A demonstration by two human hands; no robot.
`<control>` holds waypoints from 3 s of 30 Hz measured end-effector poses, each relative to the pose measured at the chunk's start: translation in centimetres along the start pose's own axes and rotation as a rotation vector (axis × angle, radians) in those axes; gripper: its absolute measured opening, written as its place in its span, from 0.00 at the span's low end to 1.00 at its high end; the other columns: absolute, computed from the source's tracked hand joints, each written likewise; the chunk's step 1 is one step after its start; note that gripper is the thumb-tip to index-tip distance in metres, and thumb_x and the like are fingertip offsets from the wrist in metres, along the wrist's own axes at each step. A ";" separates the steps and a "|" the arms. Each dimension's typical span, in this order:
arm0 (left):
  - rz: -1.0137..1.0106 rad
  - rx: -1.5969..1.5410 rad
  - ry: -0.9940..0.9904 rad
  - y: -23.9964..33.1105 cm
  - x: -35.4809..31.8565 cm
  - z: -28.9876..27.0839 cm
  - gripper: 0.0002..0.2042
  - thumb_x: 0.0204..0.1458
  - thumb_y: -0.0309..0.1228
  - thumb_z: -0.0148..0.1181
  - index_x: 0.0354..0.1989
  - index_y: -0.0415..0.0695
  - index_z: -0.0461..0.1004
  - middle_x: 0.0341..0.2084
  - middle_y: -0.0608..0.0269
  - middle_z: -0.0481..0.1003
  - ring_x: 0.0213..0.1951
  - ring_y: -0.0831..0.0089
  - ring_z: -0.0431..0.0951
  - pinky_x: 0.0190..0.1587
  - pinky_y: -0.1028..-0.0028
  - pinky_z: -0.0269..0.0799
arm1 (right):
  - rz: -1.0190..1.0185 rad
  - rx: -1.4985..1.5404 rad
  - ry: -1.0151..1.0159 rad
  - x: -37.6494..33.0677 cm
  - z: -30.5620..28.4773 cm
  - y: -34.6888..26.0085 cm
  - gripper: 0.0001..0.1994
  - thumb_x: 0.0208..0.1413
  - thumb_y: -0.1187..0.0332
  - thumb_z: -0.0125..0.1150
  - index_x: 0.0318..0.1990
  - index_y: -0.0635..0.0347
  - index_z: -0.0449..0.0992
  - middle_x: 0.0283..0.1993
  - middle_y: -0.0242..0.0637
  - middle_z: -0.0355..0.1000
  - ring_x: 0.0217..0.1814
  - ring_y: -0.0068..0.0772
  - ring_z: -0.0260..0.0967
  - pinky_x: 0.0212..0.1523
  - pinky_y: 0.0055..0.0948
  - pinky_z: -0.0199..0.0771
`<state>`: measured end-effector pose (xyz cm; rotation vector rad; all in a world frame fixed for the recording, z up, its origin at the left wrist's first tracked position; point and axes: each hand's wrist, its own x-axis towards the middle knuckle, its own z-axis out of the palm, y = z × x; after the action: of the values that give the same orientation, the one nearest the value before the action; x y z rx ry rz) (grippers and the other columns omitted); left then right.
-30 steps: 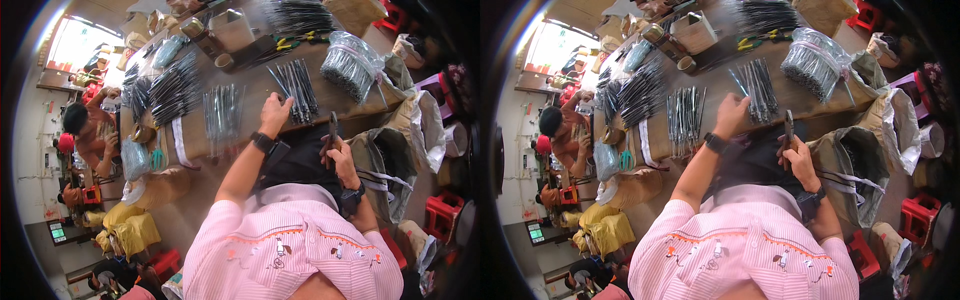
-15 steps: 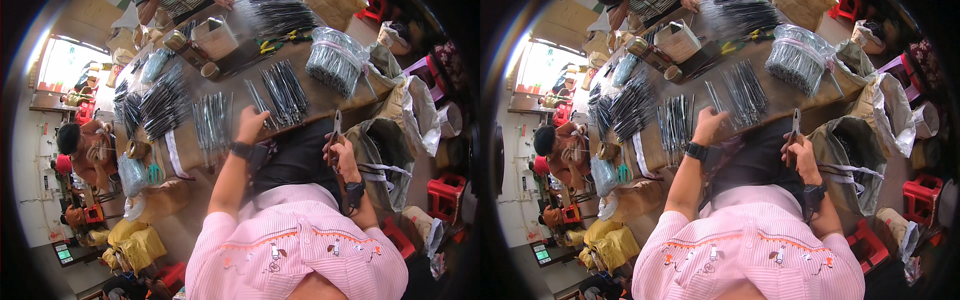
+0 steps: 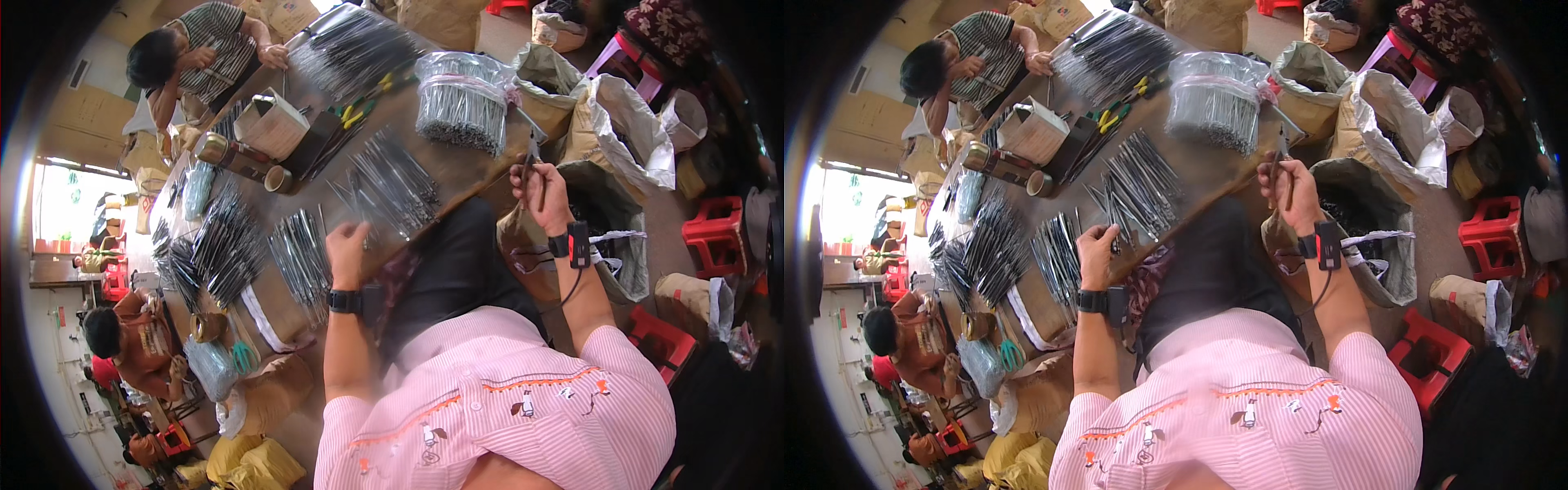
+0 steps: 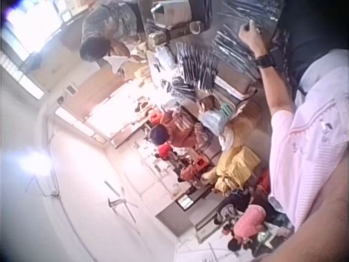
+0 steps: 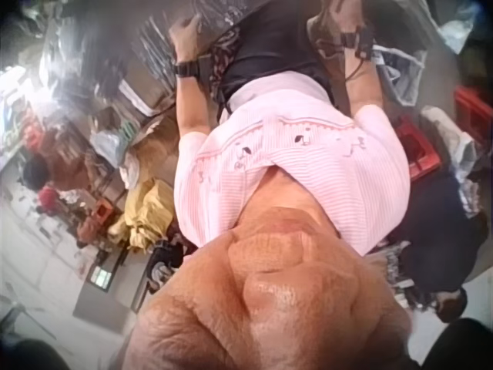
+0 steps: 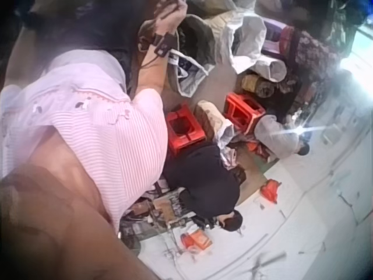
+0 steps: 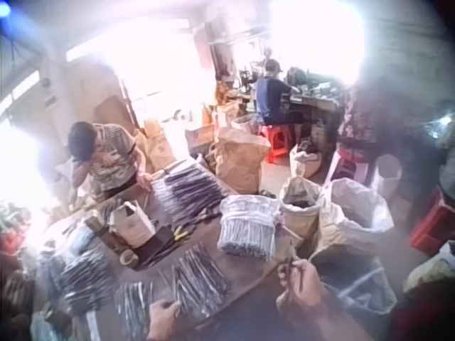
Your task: The person repeatedly picks up thin metal rods from a pile on the table, uses pliers to cut each rod, and places the cut pieces back on the table. The process is continuous and repetitive throughout the clip.
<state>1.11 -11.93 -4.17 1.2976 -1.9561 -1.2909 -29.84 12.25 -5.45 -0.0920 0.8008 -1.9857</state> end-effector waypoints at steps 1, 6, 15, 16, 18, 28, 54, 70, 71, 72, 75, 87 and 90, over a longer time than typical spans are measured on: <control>-0.047 0.049 -0.009 0.1 0.0 0.0 0.15 0.46 0.34 0.65 0.31 0.29 0.77 0.20 0.59 0.77 0.24 0.77 0.72 0.30 0.74 0.67 | 0.014 0.027 0.071 0.7 0.1 0.1 0.16 0.56 0.65 0.41 0.49 0.62 0.68 0.40 0.43 0.71 0.36 0.36 0.68 0.36 0.31 0.70; -0.074 -0.176 -0.012 0.8 -0.2 -0.4 0.12 0.48 0.32 0.65 0.30 0.34 0.78 0.20 0.65 0.75 0.23 0.80 0.71 0.27 0.77 0.65 | -0.129 -0.264 0.043 3.5 1.3 -0.4 0.06 0.49 0.76 0.49 0.34 0.63 0.71 0.30 0.40 0.73 0.29 0.32 0.71 0.33 0.31 0.73; -0.452 -0.718 -0.184 1.2 -1.1 -0.9 0.07 0.53 0.30 0.64 0.34 0.43 0.73 0.24 0.68 0.73 0.22 0.79 0.73 0.18 0.84 0.59 | -0.390 -0.998 0.431 8.3 0.2 -0.5 0.08 0.40 0.70 0.66 0.27 0.63 0.74 0.20 0.32 0.71 0.22 0.24 0.69 0.25 0.26 0.68; -0.455 -0.744 -0.193 1.3 -1.3 -1.0 0.07 0.53 0.30 0.63 0.34 0.43 0.73 0.24 0.68 0.73 0.22 0.79 0.73 0.18 0.85 0.59 | -0.407 -1.038 0.435 8.8 0.2 -0.3 0.09 0.40 0.70 0.66 0.27 0.64 0.74 0.20 0.33 0.70 0.22 0.24 0.69 0.25 0.27 0.68; -0.466 -0.792 -0.213 1.6 -1.6 -1.2 0.06 0.54 0.30 0.62 0.35 0.42 0.73 0.24 0.69 0.73 0.22 0.79 0.73 0.16 0.87 0.57 | -0.361 -1.008 0.455 8.9 0.1 -0.3 0.09 0.39 0.72 0.66 0.27 0.66 0.73 0.20 0.35 0.71 0.19 0.26 0.68 0.22 0.29 0.68; -0.397 -0.824 -0.347 3.8 -3.6 -0.3 0.06 0.54 0.29 0.62 0.36 0.41 0.73 0.24 0.69 0.72 0.20 0.82 0.71 0.17 0.87 0.60 | -0.368 -1.024 0.466 11.6 -1.9 -0.6 0.17 0.33 0.70 0.71 0.32 0.70 0.75 0.24 0.45 0.74 0.23 0.36 0.72 0.26 0.33 0.72; -0.465 -0.921 -0.341 3.2 -5.5 -1.0 0.06 0.57 0.28 0.57 0.39 0.39 0.72 0.24 0.65 0.73 0.21 0.81 0.73 0.13 0.89 0.57 | -0.211 -0.651 0.306 6.3 0.0 -2.1 0.05 0.46 0.77 0.66 0.29 0.67 0.75 0.25 0.37 0.74 0.23 0.28 0.70 0.26 0.27 0.69; -0.399 -0.955 -0.364 3.2 -7.7 -2.3 0.11 0.53 0.22 0.59 0.45 0.39 0.73 0.31 0.61 0.78 0.30 0.74 0.80 0.24 0.86 0.72 | 0.260 0.098 0.049 5.4 0.8 -3.5 0.07 0.61 0.71 0.52 0.42 0.65 0.71 0.31 0.33 0.71 0.31 0.25 0.69 0.37 0.29 0.77; -0.403 -0.958 -0.343 3.4 -8.0 -2.0 0.11 0.54 0.22 0.58 0.46 0.39 0.73 0.29 0.62 0.77 0.30 0.74 0.80 0.24 0.87 0.71 | 0.265 0.094 -0.026 5.1 0.9 -3.4 0.06 0.61 0.71 0.52 0.41 0.65 0.71 0.31 0.33 0.71 0.31 0.25 0.69 0.37 0.29 0.77; -0.397 -0.987 -0.361 3.6 -8.3 -1.9 0.11 0.54 0.22 0.58 0.46 0.38 0.72 0.31 0.59 0.78 0.32 0.72 0.81 0.26 0.85 0.74 | 0.270 0.087 -0.053 4.5 1.1 -3.1 0.06 0.61 0.71 0.52 0.41 0.65 0.71 0.31 0.33 0.71 0.31 0.25 0.70 0.36 0.29 0.77; -0.446 -1.017 -0.382 3.7 -9.1 -1.6 0.12 0.55 0.22 0.57 0.47 0.38 0.72 0.33 0.57 0.78 0.32 0.71 0.81 0.28 0.83 0.76 | 0.264 -0.005 -0.048 1.6 2.1 -2.0 0.04 0.59 0.72 0.54 0.36 0.63 0.71 0.30 0.34 0.72 0.30 0.25 0.71 0.34 0.27 0.77; -0.290 -0.871 -0.563 7.5 -10.3 3.1 0.10 0.49 0.20 0.61 0.39 0.36 0.70 0.32 0.59 0.75 0.33 0.68 0.81 0.37 0.75 0.78 | 0.090 -0.479 -0.130 -6.1 11.9 3.9 0.09 0.53 0.73 0.63 0.39 0.61 0.70 0.34 0.40 0.75 0.32 0.30 0.75 0.34 0.26 0.77; -0.225 -0.860 -0.539 8.1 -10.4 3.1 0.10 0.49 0.20 0.62 0.38 0.37 0.70 0.31 0.61 0.76 0.32 0.72 0.80 0.36 0.76 0.78 | 0.007 -0.611 -0.157 -6.7 12.8 5.0 0.08 0.54 0.72 0.63 0.38 0.61 0.71 0.30 0.35 0.74 0.30 0.25 0.73 0.31 0.23 0.74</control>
<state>-0.29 -0.42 2.80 0.7731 -1.2361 -2.4157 -17.65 9.62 3.45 -0.5909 1.2715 -1.6414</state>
